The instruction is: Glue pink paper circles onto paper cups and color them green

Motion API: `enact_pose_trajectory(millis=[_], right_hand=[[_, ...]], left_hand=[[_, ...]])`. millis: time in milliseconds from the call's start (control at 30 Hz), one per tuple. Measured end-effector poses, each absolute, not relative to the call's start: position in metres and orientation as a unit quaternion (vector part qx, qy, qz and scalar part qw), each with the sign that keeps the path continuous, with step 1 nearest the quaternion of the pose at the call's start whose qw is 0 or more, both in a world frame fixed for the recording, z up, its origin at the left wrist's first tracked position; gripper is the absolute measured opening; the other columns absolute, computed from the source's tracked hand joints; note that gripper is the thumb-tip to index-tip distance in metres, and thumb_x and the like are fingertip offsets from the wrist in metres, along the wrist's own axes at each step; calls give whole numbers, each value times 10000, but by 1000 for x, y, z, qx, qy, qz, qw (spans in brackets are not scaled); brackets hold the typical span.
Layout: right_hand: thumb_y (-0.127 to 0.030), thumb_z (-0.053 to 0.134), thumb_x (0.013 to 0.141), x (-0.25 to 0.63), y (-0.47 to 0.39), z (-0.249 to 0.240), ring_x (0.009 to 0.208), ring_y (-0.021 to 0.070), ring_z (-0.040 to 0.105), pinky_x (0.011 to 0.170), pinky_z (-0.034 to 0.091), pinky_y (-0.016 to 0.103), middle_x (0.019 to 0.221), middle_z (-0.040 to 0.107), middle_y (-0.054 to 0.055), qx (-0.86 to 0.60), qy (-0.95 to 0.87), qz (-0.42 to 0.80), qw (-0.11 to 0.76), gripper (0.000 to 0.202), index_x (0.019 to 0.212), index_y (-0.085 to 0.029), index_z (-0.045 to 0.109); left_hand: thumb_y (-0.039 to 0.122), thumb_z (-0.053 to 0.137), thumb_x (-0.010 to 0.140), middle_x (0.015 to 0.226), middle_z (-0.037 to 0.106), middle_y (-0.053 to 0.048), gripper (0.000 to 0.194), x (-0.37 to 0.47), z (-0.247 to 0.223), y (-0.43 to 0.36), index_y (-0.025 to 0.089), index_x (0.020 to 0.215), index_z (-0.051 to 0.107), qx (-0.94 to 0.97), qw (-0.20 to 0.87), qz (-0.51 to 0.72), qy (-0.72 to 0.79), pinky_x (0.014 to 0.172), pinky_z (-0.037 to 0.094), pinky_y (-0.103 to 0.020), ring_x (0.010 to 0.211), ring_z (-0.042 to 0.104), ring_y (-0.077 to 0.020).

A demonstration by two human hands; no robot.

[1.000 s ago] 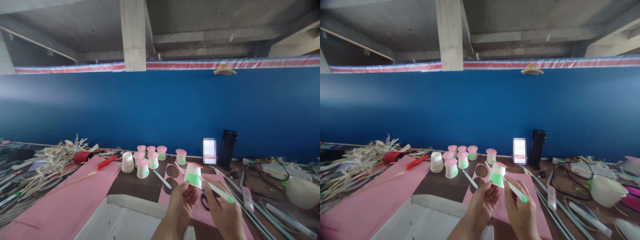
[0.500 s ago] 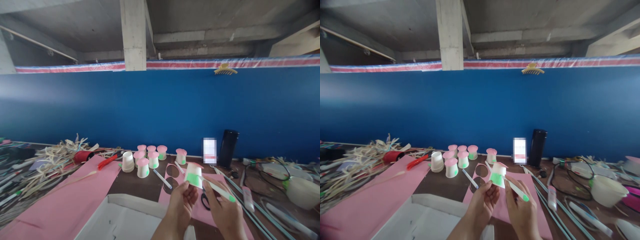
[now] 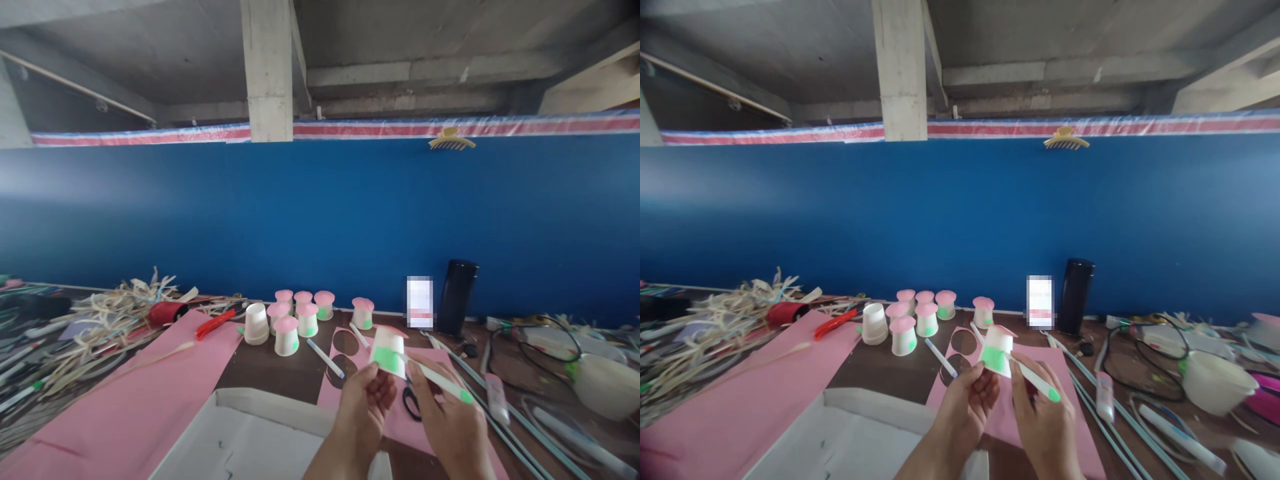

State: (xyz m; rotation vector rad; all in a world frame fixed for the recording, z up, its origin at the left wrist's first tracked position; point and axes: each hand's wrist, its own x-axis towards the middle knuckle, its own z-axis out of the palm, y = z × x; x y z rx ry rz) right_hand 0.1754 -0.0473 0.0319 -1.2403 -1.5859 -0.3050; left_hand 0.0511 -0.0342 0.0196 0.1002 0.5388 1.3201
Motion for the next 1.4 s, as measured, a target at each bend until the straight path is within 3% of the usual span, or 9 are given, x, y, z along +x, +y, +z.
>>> enact_pose_trajectory(millis=[133, 300, 633, 1400], right_hand=[[-400, 462, 894, 176, -49, 33, 798, 176, 674, 657, 521, 244, 891, 711, 29, -536, -658, -121, 515, 278, 948, -222, 668], [-393, 474, 891, 176, -46, 32, 874, 182, 665, 748, 519, 256, 934, 705, 42, -522, -657, -128, 528, 282, 971, -207, 669], [-399, 469, 893, 174, -49, 35, 842, 181, 668, 698, 518, 251, 899, 705, 40, -526, -656, -117, 528, 276, 922, -209, 667], [-368, 492, 885, 171, -46, 29, 914, 191, 654, 777, 513, 269, 996, 691, 61, -508, -665, -100, 538, 266, 1018, -209, 657]], left_hand=[[112, 623, 782, 682, 665, -84, 37, 51, 19, -34, 80, 775, 605, 41, 756, 605, 247, 627, 542, -237, 633, 657, -149], [120, 624, 785, 687, 668, -91, 50, 52, 20, -34, 74, 779, 607, 45, 754, 606, 249, 626, 540, -238, 635, 658, -152], [117, 616, 785, 687, 663, -86, 42, 52, 21, -35, 86, 761, 601, 51, 751, 609, 251, 635, 539, -240, 632, 653, -150], [159, 683, 721, 665, 646, -78, 98, 54, 17, -34, 93, 714, 611, 101, 739, 619, 247, 634, 526, -234, 631, 637, -145]])
